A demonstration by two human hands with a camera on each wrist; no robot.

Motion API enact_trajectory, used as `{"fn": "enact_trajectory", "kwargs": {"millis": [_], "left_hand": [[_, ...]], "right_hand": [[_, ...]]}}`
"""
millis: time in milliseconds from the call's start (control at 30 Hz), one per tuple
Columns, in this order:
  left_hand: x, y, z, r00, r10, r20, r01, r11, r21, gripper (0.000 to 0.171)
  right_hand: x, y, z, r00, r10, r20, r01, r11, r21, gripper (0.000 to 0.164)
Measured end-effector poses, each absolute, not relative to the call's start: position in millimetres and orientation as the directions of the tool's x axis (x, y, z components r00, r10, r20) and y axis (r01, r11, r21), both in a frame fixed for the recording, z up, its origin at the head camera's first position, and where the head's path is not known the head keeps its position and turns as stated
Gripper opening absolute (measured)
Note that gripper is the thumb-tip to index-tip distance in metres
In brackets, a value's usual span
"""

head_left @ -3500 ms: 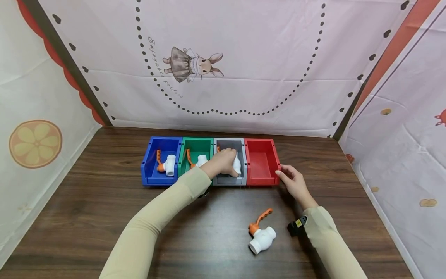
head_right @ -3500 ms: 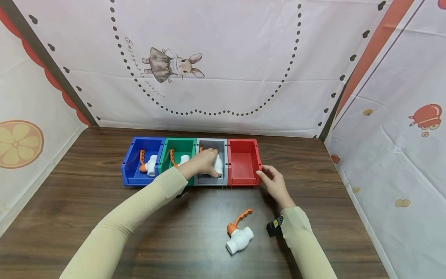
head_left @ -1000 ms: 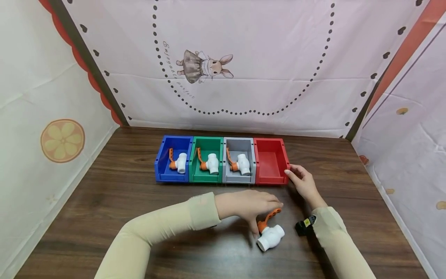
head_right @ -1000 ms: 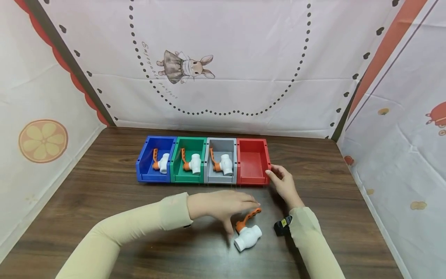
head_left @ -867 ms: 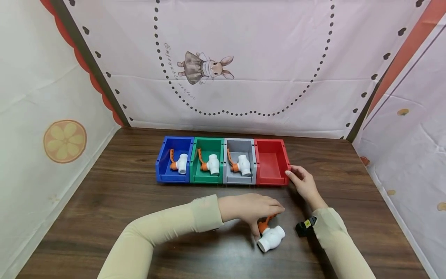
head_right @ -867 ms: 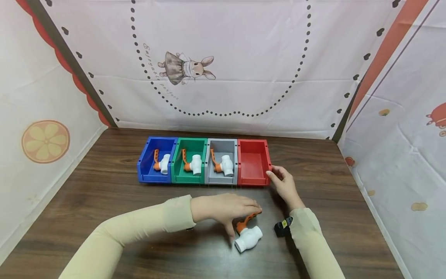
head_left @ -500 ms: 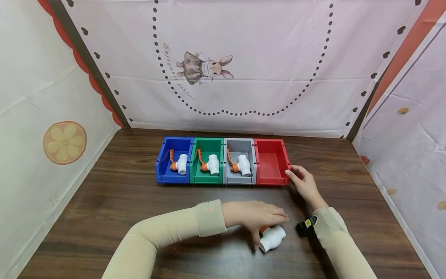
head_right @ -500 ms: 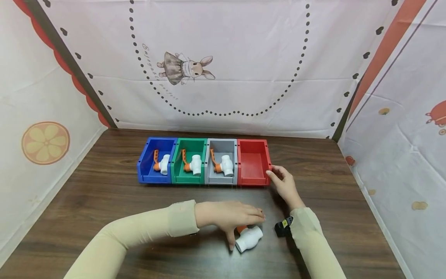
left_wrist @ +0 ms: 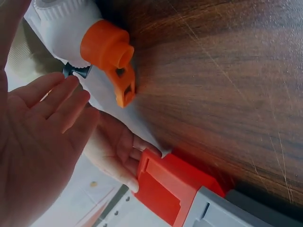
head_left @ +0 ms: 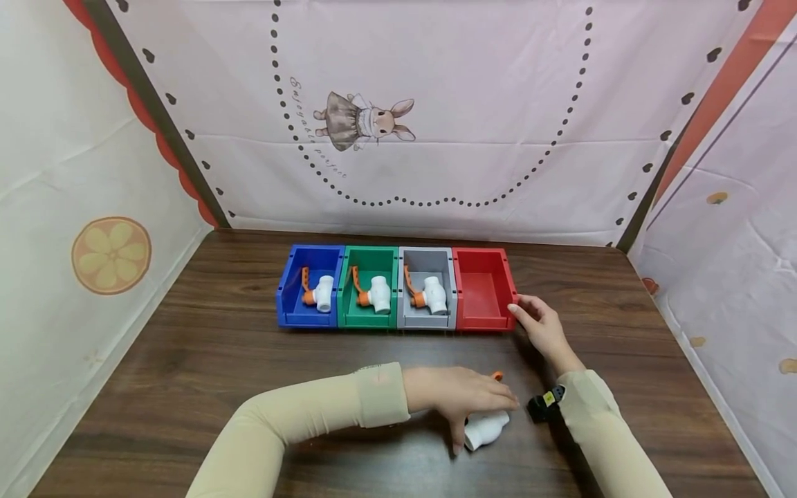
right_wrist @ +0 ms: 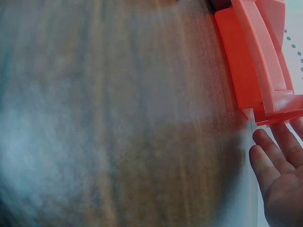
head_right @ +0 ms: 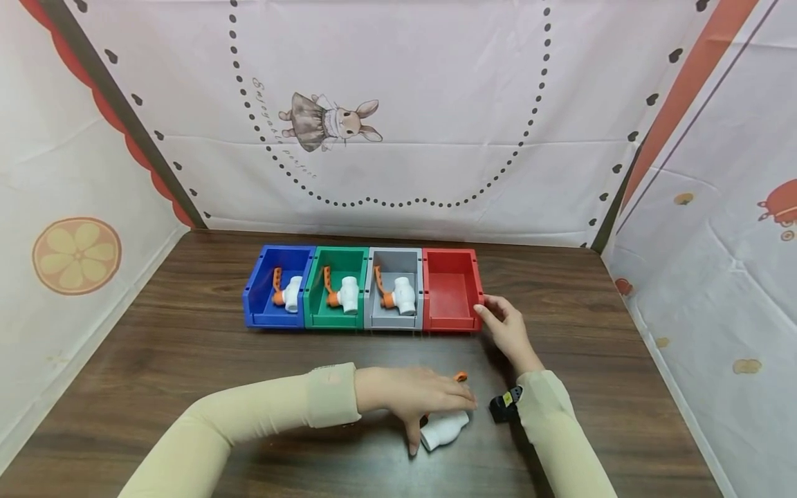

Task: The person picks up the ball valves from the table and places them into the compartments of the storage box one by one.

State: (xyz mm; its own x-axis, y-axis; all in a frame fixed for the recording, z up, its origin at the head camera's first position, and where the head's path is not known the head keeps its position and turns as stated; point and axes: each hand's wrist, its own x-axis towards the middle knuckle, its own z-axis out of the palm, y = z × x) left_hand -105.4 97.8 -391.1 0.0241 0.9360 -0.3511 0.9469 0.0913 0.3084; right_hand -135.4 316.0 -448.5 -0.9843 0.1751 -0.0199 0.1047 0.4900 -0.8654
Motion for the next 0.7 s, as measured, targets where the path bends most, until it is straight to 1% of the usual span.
{"fn": "enact_trajectory", "kwargs": {"millis": [100, 200, 467, 700], "left_hand": [[-104.3, 98.7, -393.0, 0.01, 0.929, -0.371, 0.95, 0.107, 0.294, 0.107], [-103.5, 99.1, -394.6, 0.004, 0.921, -0.389, 0.956, 0.111, 0.271, 0.106], [-101.9, 99.7, -397.6, 0.008, 0.908, -0.419, 0.953, 0.12, 0.278, 0.099], [-102.1, 99.9, -399.4, 0.0, 0.917, -0.398, 0.947, 0.128, 0.295, 0.09]], "right_hand": [[-135.7, 315.5, -448.9, -0.984, 0.177, -0.02, 0.105, 0.488, -0.866, 0.05], [-136.4, 315.0, -449.1, -0.984, 0.178, -0.019, 0.104, 0.482, -0.87, 0.049], [-136.2, 315.7, -448.0, -0.984, 0.175, -0.031, 0.112, 0.479, -0.871, 0.05], [-136.1, 315.6, -447.8, -0.984, 0.172, -0.036, 0.116, 0.484, -0.867, 0.051]]}}
